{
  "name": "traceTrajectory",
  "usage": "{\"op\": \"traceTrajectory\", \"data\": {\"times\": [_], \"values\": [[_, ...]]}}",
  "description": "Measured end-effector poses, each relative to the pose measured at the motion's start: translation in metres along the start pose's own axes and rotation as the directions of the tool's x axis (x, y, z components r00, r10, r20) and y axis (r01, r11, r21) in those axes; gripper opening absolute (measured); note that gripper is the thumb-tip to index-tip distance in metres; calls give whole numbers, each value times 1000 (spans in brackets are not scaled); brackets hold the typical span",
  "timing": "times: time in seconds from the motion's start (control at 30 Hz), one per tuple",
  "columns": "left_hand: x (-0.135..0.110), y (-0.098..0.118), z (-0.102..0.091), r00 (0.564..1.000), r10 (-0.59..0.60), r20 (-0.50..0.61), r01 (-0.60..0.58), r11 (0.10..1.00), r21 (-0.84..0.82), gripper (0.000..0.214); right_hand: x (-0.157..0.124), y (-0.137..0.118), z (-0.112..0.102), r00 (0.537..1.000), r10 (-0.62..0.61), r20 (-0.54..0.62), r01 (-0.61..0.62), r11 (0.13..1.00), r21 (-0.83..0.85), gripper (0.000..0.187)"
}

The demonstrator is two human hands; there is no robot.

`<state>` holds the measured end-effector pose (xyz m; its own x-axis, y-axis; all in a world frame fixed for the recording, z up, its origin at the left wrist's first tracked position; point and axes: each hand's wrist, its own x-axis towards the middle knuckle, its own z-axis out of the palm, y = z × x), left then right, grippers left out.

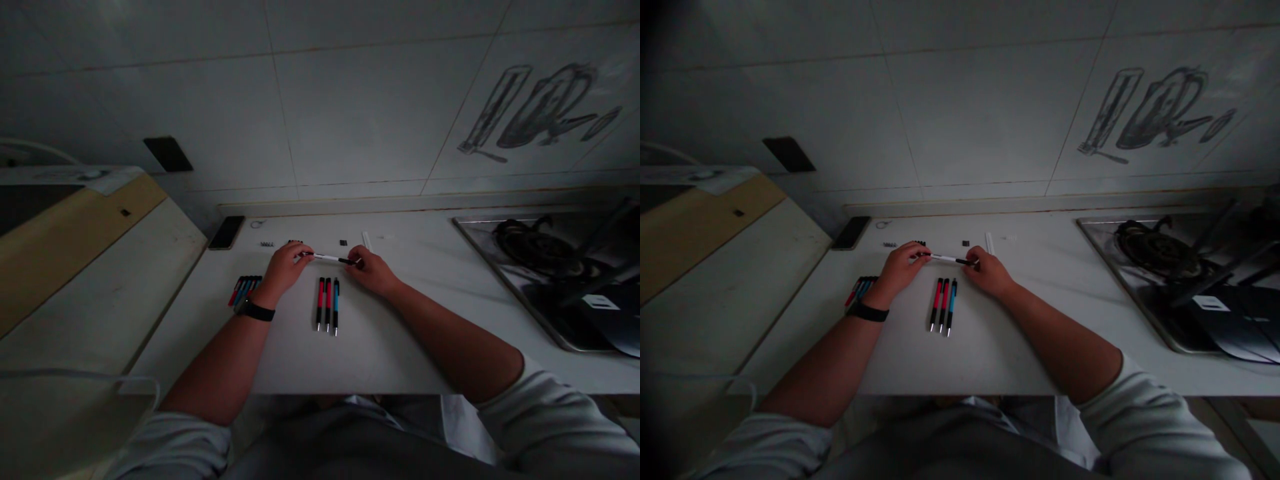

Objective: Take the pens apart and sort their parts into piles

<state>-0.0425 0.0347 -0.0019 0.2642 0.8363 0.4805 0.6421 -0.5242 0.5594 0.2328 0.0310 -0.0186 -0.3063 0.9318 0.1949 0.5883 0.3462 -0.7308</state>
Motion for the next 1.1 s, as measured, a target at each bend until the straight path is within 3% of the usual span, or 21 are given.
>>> {"op": "traceTrajectory", "data": {"times": [0.17,0.27,0.5,0.77,0.93,1.1], "values": [[0,-1,1,1000,-9,7,10,1000,-12,8,0,-1,0,1000,-12,22,12,999,-35,17],[0,-1,1,1000,-13,12,14,1000,-14,9,0,2,1,1000,-6,-2,6,1000,-6,27],[0,2,2,999,-34,42,36,999,-38,11,1,0,1,997,-66,31,66,997,-30,22],[3,-4,2,966,-259,10,247,911,-331,22,1,1,-2,987,-148,-66,144,988,-63,16],[4,-14,0,945,-328,17,305,857,-415,29,0,1,-11,988,-137,-67,116,959,-258,12],[2,-11,3,955,-292,52,295,916,-273,23,-2,-1,-13,996,-58,-64,28,917,-397,16]]}}
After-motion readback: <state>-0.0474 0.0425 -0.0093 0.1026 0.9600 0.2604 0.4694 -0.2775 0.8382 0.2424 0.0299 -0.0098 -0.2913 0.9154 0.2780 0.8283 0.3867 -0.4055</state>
